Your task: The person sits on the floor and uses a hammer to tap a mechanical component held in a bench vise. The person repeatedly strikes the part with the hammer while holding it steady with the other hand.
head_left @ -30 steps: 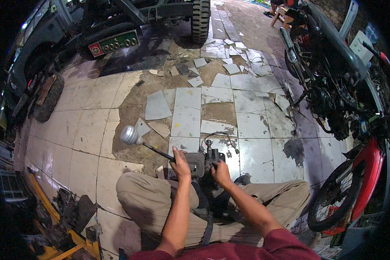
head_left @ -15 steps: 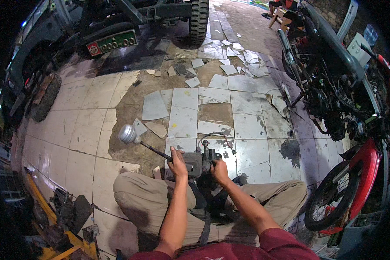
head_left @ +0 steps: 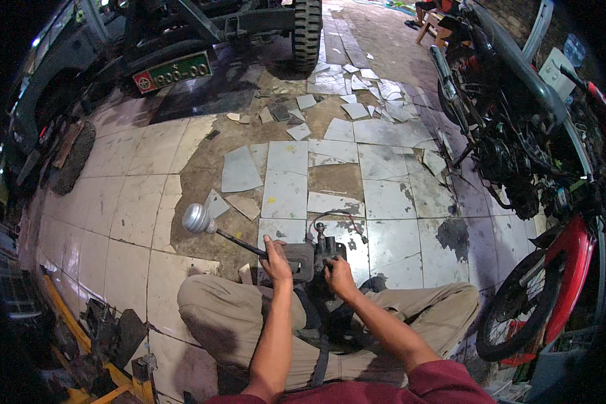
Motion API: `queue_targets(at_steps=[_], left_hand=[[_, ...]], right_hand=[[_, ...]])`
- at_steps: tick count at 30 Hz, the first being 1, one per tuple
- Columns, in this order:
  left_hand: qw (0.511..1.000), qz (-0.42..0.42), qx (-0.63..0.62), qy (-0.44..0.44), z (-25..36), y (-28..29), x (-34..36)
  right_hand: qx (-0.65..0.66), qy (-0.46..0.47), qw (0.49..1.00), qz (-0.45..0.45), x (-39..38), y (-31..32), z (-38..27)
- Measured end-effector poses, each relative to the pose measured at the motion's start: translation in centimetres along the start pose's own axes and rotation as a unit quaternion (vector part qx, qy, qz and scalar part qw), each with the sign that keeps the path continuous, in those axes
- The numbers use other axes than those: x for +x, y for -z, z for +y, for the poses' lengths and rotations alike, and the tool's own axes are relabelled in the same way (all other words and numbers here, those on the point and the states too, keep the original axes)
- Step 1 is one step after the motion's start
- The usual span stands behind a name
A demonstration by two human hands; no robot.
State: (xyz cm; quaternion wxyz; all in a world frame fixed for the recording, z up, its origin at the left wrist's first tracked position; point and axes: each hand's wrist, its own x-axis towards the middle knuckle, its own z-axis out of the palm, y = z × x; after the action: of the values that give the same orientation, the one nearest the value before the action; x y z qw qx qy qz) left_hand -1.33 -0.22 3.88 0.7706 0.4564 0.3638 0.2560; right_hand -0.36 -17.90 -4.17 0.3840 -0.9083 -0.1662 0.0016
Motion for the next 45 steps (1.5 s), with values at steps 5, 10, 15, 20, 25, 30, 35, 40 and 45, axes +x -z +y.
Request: queue_targets(at_steps=[5,10,15,20,25,30,35,40,45], left_hand=[[1.000,0.001,0.008,0.027,0.2,0.2,-0.3],[1.000,-0.001,-0.019,-0.022,-0.1,-0.5,0.0],[0.999,0.015,0.027,0.005,-0.4,-0.1,-0.2],[0.999,0.013,-0.019,0.046,-0.6,-0.1,0.0],[1.000,0.021,0.017,0.013,-1.0,0.6,0.4],[0.999,0.010,-0.010,0.036,-0.5,-0.2,0.0],[1.000,0.013,0.006,0.005,-0.8,0.3,0.2],[0.999,0.006,0.046,0.008,-0.7,-0.2,0.0],[1.000,0.015,0.004,0.026,-1.3,-0.1,0.3]], right_hand=[[0.017,-0.022,0.999,-0.031,0.4,0.0,0.1],[0.022,-0.021,1.000,-0.008,0.2,-0.3,0.1],[0.041,0.034,0.999,0.004,-1.0,-1.1,-0.4],[-0.006,-0.056,0.997,-0.043,1.4,-0.7,1.3],[0.008,0.024,1.000,-0.010,-0.3,-1.5,0.4],[-0.003,-0.002,1.000,-0.013,0.5,-1.0,1.5],[0.012,0.039,0.998,0.041,-0.4,-0.2,-1.1],[0.038,-0.031,0.999,-0.012,-0.2,-0.9,0.7],[-0.021,-0.024,0.999,-0.009,0.7,-0.4,0.2]])
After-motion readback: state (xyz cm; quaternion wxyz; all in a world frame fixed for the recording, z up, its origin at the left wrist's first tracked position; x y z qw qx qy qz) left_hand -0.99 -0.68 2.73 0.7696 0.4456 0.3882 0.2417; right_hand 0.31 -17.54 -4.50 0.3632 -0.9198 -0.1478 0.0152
